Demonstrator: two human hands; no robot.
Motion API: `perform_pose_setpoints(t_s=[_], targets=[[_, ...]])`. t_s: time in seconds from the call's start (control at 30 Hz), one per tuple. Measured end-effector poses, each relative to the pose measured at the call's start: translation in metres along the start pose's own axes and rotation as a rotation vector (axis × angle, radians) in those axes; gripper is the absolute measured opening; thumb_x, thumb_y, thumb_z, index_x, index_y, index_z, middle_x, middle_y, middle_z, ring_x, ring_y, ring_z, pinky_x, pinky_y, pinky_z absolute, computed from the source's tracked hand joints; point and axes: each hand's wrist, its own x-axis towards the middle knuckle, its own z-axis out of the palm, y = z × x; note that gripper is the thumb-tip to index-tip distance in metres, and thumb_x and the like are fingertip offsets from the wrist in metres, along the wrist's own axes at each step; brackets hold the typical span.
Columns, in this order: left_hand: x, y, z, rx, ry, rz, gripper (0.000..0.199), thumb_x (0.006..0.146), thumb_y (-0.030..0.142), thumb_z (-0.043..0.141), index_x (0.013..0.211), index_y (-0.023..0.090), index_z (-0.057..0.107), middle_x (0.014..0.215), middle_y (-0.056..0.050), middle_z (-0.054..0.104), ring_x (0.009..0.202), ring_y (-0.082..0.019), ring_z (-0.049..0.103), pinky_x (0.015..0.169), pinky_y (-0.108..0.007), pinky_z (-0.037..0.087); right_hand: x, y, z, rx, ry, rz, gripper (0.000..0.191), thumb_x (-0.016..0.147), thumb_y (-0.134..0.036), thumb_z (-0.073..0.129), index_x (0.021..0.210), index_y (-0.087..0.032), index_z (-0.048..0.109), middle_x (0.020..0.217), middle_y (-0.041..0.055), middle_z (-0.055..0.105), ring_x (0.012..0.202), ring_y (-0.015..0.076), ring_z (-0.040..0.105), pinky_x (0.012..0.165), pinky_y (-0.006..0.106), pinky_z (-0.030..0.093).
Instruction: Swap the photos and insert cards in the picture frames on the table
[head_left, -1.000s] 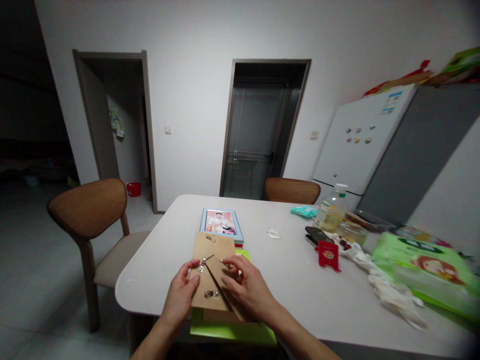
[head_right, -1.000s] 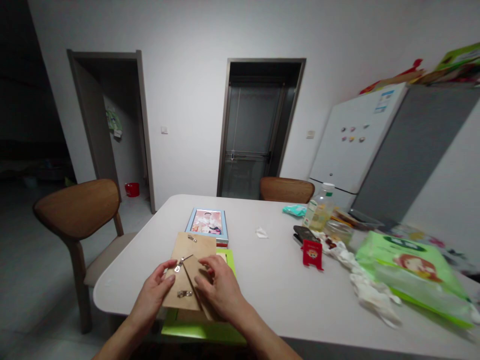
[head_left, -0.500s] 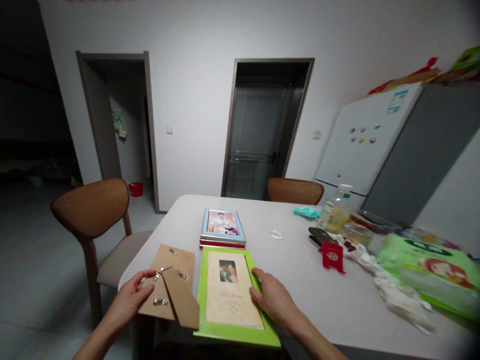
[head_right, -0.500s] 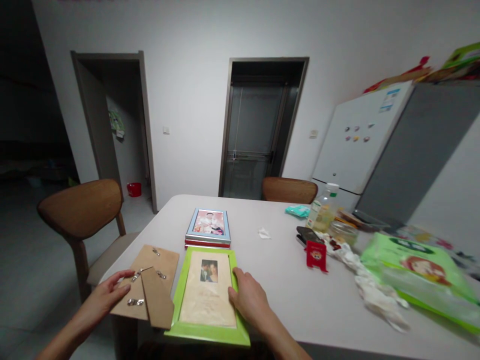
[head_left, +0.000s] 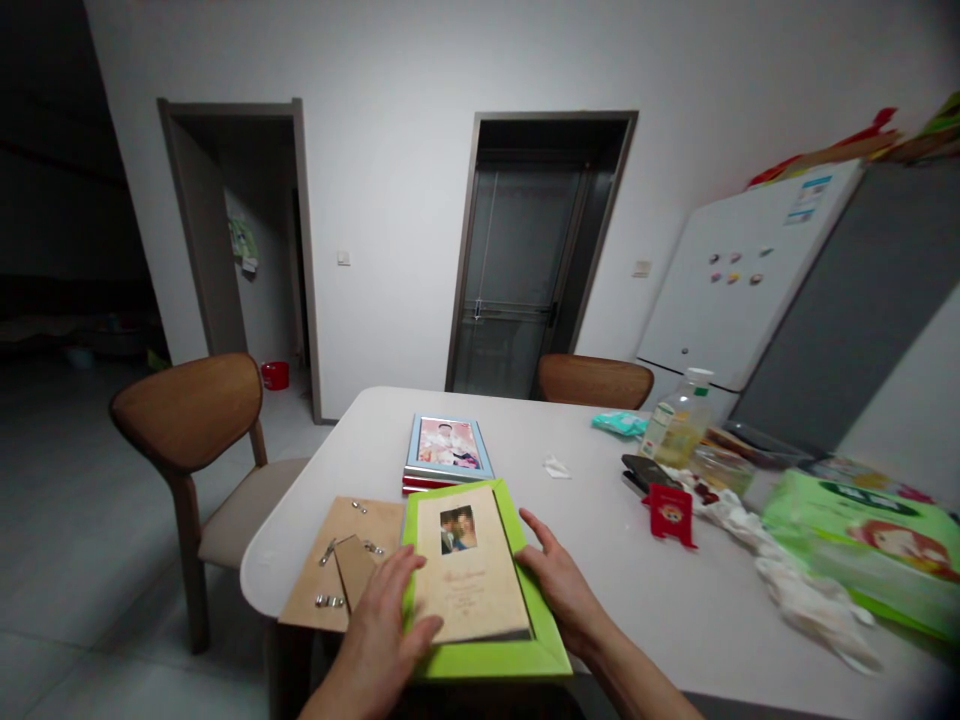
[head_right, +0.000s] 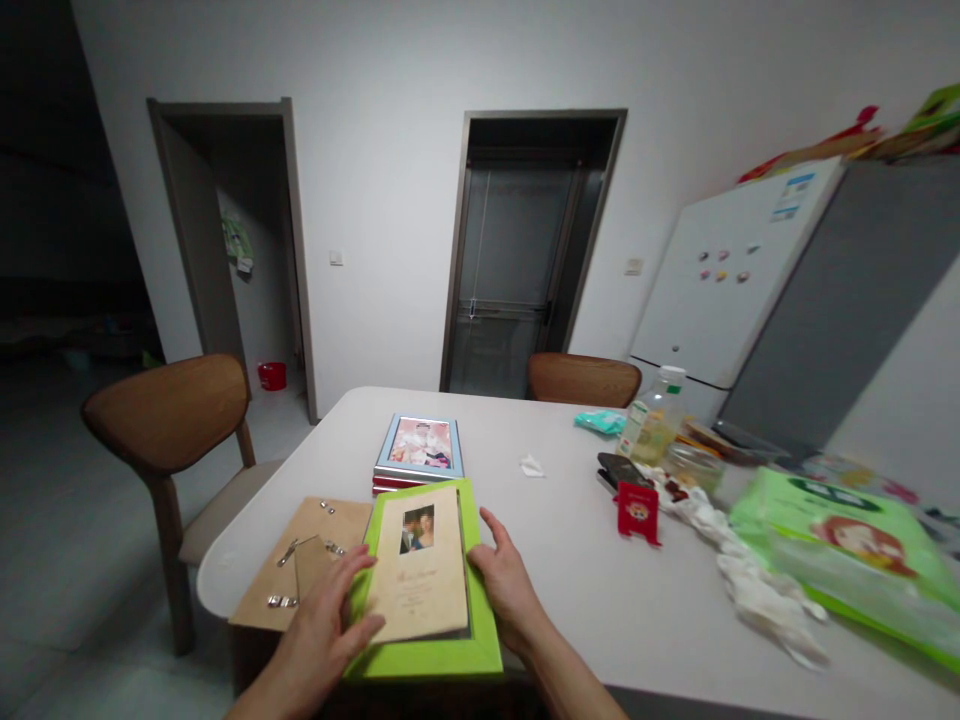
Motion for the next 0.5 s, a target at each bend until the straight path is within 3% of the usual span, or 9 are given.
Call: perform_pose_setpoints(t_s=[0.13, 0.27, 0.4, 0.5], targets=[[0.005, 0.037, 0.025, -0.024, -0.095, 0.082, 0.05, 0.064, 0.023, 0.059, 0.112, 0.016, 0.047, 0.125, -0.012, 0.044, 0.115, -0.025, 0.038, 0.097, -0.042, 0.032, -0.014, -0.018, 0.015, 0.135, -0.022, -0.047, 0.083, 0.058, -0.017, 0.056, 0.129, -0.026, 0.014, 0.062, -0.0051, 0.059, 0.049, 0.0131, 0.054, 0.051, 0.026, 0.043], [0.011, 0.05, 0.032, 0.04, -0.11, 0.253, 0.056, 0.064, 0.018, 0.058, 0.117, 0.016, 0.043, 0.127, -0.011, 0.041, 0.117, -0.024, 0.035, 0.098, -0.041, 0.031, -0.015, -0.022, 0.019, 0.148, -0.005, -0.063, 0.083, 0.057, -0.021, 0.064, 0.128, -0.022, 0.02, 0.061, -0.0048, 0.059, 0.048, 0.0111, 0.052, 0.051, 0.024, 0.042], [0.014, 0.049, 0.027, 0.127, -0.022, 0.395, 0.054, 0.064, 0.003, 0.043, 0.115, 0.017, 0.043, 0.117, -0.009, 0.05, 0.11, -0.021, 0.042, 0.094, -0.038, 0.036, -0.005, -0.016, 0.015, 0.094, -0.026, -0.093, 0.078, 0.059, -0.024, 0.063, 0.126, -0.021, 0.024, 0.058, -0.0055, 0.056, 0.046, 0.0093, 0.05, 0.05, 0.022, 0.041], [0.018, 0.042, 0.012, 0.1, 0.123, 0.346, 0.05, 0.065, 0.002, 0.037, 0.112, 0.018, 0.042, 0.106, -0.007, 0.055, 0.101, -0.018, 0.049, 0.089, -0.035, 0.041, 0.007, -0.008, 0.004, -0.067, 0.024, -0.108, 0.075, 0.059, -0.023, 0.06, 0.126, -0.018, 0.026, 0.053, -0.0069, 0.05, 0.046, 0.0094, 0.048, 0.045, 0.019, 0.037]])
